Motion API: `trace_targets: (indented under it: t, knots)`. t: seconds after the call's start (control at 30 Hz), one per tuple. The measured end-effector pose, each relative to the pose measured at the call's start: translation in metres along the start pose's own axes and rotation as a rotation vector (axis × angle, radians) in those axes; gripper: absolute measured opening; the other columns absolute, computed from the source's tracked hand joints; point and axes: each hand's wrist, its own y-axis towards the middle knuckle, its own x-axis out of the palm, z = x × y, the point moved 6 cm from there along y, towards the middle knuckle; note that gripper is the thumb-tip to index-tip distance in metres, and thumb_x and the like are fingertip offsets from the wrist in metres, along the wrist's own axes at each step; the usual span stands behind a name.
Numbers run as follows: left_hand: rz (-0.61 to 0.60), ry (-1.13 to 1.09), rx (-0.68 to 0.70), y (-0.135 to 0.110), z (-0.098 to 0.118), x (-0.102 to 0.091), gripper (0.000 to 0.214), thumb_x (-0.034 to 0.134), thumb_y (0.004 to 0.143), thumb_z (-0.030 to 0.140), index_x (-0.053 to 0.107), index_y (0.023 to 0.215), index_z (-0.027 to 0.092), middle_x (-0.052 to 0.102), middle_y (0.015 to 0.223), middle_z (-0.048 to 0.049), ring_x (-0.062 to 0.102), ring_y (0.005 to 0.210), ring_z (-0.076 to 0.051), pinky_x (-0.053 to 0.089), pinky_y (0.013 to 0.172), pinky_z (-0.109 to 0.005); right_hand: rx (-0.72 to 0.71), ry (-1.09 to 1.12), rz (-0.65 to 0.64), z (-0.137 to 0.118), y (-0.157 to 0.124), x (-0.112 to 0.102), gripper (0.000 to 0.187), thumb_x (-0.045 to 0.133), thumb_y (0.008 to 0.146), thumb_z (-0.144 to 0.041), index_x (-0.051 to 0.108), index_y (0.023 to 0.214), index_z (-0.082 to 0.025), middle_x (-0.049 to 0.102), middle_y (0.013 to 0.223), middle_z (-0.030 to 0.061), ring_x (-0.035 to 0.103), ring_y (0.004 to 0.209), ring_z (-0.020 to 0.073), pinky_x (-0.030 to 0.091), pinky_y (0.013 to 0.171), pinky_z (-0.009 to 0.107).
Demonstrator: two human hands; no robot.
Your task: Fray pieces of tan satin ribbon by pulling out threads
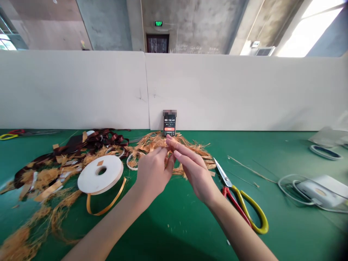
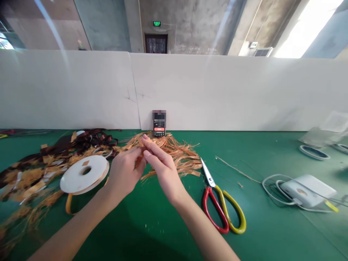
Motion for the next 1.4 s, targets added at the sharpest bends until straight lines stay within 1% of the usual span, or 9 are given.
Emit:
trace_targets:
  t: [0.43, 0.6, 0.7, 0.8, 0.87, 1.0, 1.07, 1.23, 1.4]
  knots:
    - [-0.224, 0.127, 0.061, -0.02, -0.002, 0.033, 0.019, 0.039, 0.09, 0.018, 0.058, 0.087, 0.015, 0.067, 0.08, -0.0069, 0.064, 0.069, -0.021, 0.038, 0.053, -0.028, 0.105, -0.13, -0.038, 0.024, -0.03, -0.006, 0.061, 0.062, 0.084, -0.035, 0.039, 0.14, -0.031, 0.025, 0.153, -0.0027, 0.018, 0.143, 0.0195, 0.017, 0.117, 0.04]
    - [-0.182, 0.295, -0.01, -0.029, -0.031, 0.042, 0.03, 0.032, 0.094, 0.019, 0.058, 0.081, 0.014, 0.066, 0.076, -0.0071, 0.063, 0.065, -0.019, 0.031, 0.05, -0.027, 0.229, -0.03, -0.029, 0.034, -0.045, -0.001, 0.057, 0.065, 0.079, -0.036, 0.049, 0.133, -0.03, 0.034, 0.15, 0.0025, 0.033, 0.137, 0.0253, 0.047, 0.097, 0.041]
    - [-0.123, 0.328, 0.02, -0.036, -0.037, 0.04, 0.033, 0.032, 0.094, 0.02, 0.058, 0.075, 0.015, 0.064, 0.067, -0.0056, 0.062, 0.063, -0.017, 0.029, 0.05, -0.026, 0.236, -0.054, 0.14, 0.033, -0.048, -0.015, 0.04, 0.062, 0.08, -0.038, 0.063, 0.116, -0.021, 0.071, 0.108, 0.0092, 0.068, 0.087, 0.0199, 0.053, 0.066, 0.029]
    - [-0.076, 0.291, 0.038, -0.042, -0.035, 0.033, 0.031, 0.035, 0.092, 0.016, 0.058, 0.072, 0.016, 0.064, 0.066, -0.0041, 0.06, 0.062, -0.015, 0.029, 0.05, -0.025, 0.203, -0.121, 0.455, 0.032, -0.047, -0.045, 0.028, 0.057, 0.082, -0.04, 0.066, 0.088, -0.014, 0.061, 0.048, -0.0007, 0.042, 0.038, 0.0091, 0.032, 0.041, 0.022]
    - [-0.072, 0.243, 0.01, -0.043, -0.035, 0.028, 0.029, 0.036, 0.091, 0.016, 0.057, 0.071, 0.016, 0.063, 0.065, -0.0032, 0.058, 0.061, -0.014, 0.029, 0.05, -0.024, 0.178, -0.104, 0.612, 0.034, -0.048, -0.064, 0.025, 0.058, 0.079, -0.04, 0.063, 0.083, -0.016, 0.058, 0.048, -0.0017, 0.034, 0.038, 0.0082, 0.026, 0.041, 0.023]
    - [-0.095, 0.15, -0.055, -0.04, -0.034, 0.017, 0.03, 0.037, 0.093, 0.02, 0.059, 0.073, 0.016, 0.064, 0.066, -0.0035, 0.059, 0.062, -0.015, 0.034, 0.054, -0.024, 0.045, -0.178, 0.828, 0.032, -0.052, -0.088, 0.023, 0.066, 0.073, -0.037, 0.06, 0.087, -0.02, 0.067, 0.084, 0.0019, 0.053, 0.066, 0.0119, 0.04, 0.058, 0.024]
    - [-0.105, 0.092, -0.047, -0.038, -0.03, 0.013, 0.031, 0.036, 0.095, 0.022, 0.06, 0.077, 0.015, 0.066, 0.073, -0.0053, 0.062, 0.068, -0.016, 0.039, 0.06, -0.025, 0.013, -0.248, 0.771, 0.029, -0.048, -0.083, 0.028, 0.068, 0.073, -0.038, 0.06, 0.094, -0.021, 0.065, 0.1, 0.0024, 0.057, 0.087, 0.0146, 0.044, 0.071, 0.025]
    - [-0.154, -0.064, 0.011, -0.028, -0.01, 0.016, 0.027, 0.038, 0.094, 0.02, 0.063, 0.089, 0.015, 0.069, 0.087, -0.0078, 0.064, 0.084, -0.02, 0.046, 0.071, -0.029, 0.084, -0.181, 0.202, 0.03, -0.017, -0.029, 0.034, 0.073, 0.069, -0.039, 0.063, 0.097, -0.02, 0.063, 0.113, 0.0062, 0.062, 0.09, 0.0171, 0.052, 0.076, 0.031]
    - [-0.228, -0.375, -0.12, -0.008, -0.007, 0.02, 0.022, 0.046, 0.091, 0.024, 0.067, 0.094, 0.017, 0.072, 0.086, -0.0052, 0.066, 0.079, -0.019, 0.05, 0.071, -0.03, 0.023, -0.304, 0.23, 0.013, 0.009, -0.027, 0.025, 0.072, 0.069, -0.041, 0.062, 0.068, -0.017, 0.069, 0.079, 0.0057, 0.062, 0.064, 0.0159, 0.053, 0.062, 0.033]
